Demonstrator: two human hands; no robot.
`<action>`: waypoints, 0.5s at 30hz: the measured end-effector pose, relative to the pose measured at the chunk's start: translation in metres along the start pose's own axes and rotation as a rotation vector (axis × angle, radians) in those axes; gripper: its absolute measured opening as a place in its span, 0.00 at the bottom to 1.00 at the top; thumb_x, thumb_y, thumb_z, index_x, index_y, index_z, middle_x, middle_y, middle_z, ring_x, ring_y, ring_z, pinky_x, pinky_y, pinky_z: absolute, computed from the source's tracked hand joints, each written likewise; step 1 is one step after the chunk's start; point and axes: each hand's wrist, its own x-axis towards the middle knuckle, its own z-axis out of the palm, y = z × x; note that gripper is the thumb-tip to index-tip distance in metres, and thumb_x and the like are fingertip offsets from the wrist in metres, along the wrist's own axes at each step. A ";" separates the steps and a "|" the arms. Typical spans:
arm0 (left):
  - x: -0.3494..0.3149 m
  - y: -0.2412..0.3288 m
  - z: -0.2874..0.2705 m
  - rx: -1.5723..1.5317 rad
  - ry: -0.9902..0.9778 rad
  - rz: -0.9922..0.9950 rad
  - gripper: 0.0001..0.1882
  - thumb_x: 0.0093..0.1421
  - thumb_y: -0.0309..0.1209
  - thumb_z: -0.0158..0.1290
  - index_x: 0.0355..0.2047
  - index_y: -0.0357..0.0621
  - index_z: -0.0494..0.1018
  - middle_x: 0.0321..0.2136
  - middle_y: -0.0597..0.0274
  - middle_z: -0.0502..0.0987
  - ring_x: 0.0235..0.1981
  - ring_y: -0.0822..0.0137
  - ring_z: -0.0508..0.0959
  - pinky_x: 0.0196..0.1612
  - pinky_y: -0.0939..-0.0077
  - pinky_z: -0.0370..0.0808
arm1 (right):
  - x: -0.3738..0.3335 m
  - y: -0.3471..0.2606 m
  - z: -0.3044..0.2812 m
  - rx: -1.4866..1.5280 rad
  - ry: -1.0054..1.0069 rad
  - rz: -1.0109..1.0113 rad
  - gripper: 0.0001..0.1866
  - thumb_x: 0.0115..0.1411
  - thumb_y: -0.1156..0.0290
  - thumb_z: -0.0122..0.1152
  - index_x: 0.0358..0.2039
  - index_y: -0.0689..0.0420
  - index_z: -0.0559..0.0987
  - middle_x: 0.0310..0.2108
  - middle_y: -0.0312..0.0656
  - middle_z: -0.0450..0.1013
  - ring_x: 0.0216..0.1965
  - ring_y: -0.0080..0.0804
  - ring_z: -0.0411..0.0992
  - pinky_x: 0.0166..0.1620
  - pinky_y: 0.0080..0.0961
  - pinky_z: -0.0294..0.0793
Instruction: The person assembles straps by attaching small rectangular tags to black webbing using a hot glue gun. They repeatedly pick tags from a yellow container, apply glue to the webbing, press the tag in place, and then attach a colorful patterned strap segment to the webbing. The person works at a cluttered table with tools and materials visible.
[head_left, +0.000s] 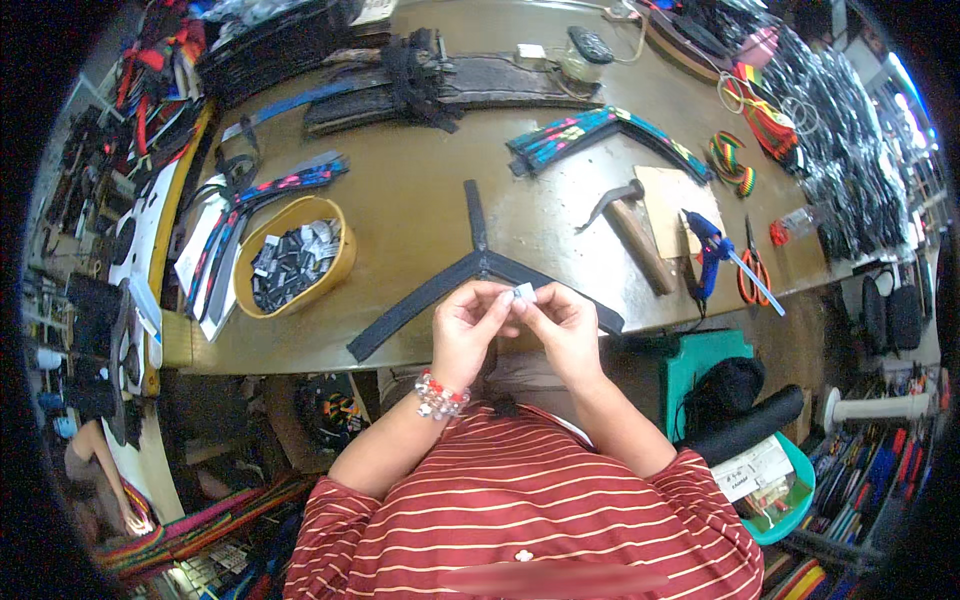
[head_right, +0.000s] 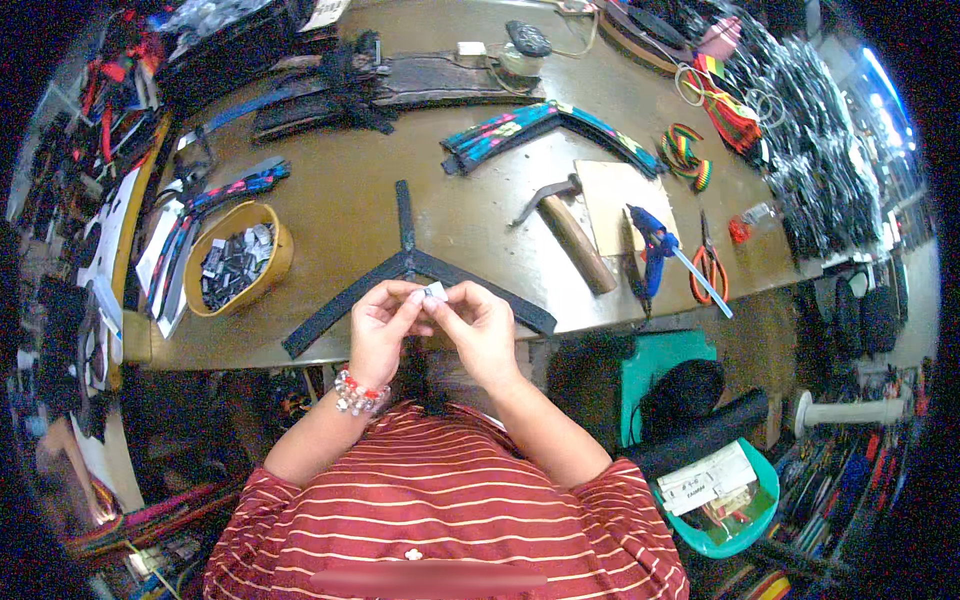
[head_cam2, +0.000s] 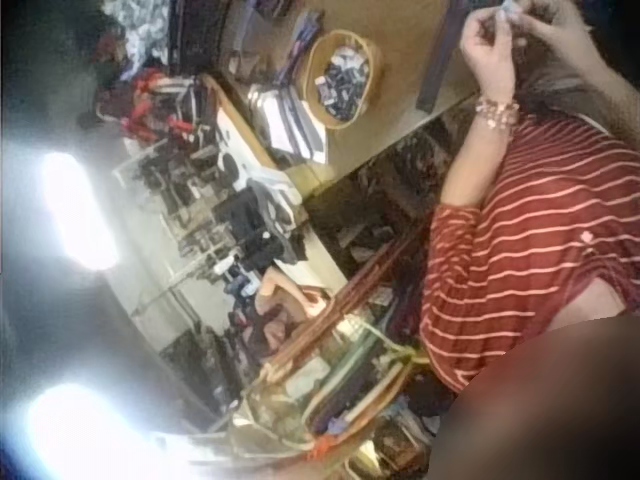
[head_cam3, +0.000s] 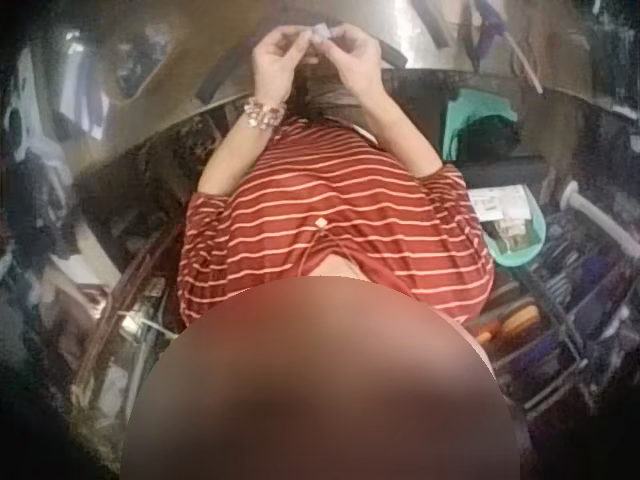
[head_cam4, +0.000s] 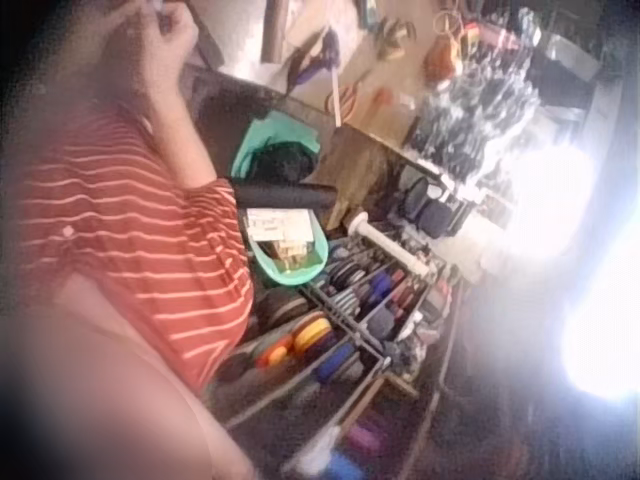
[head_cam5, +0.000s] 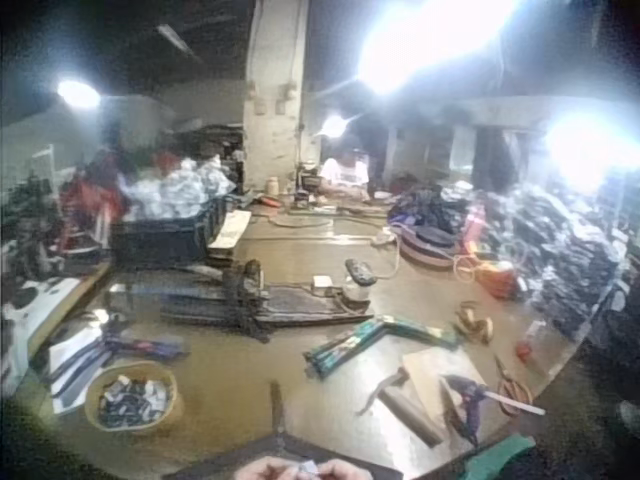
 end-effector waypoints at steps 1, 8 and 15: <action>-0.002 0.006 -0.009 0.016 0.001 -0.021 0.06 0.61 0.26 0.53 0.37 0.37 0.73 0.33 0.60 0.78 0.33 0.73 0.78 0.31 0.79 0.80 | 0.003 -0.001 0.003 -0.186 -0.058 -0.014 0.07 0.53 0.72 0.66 0.29 0.62 0.78 0.27 0.34 0.75 0.29 0.17 0.70 0.32 0.18 0.70; 0.043 0.042 -0.063 0.964 -0.106 0.257 0.08 0.56 0.32 0.58 0.29 0.39 0.75 0.43 0.57 0.71 0.40 0.71 0.74 0.38 0.76 0.75 | 0.045 -0.005 0.007 -0.938 -0.103 -0.566 0.11 0.51 0.74 0.65 0.36 0.61 0.79 0.33 0.48 0.76 0.31 0.40 0.76 0.36 0.30 0.75; 0.081 0.020 -0.067 1.143 -0.113 0.159 0.13 0.52 0.39 0.59 0.23 0.42 0.77 0.43 0.54 0.70 0.49 0.56 0.68 0.54 0.65 0.64 | 0.073 0.026 0.003 -0.988 -0.013 -0.734 0.11 0.47 0.80 0.62 0.34 0.60 0.79 0.33 0.45 0.75 0.36 0.43 0.72 0.41 0.35 0.72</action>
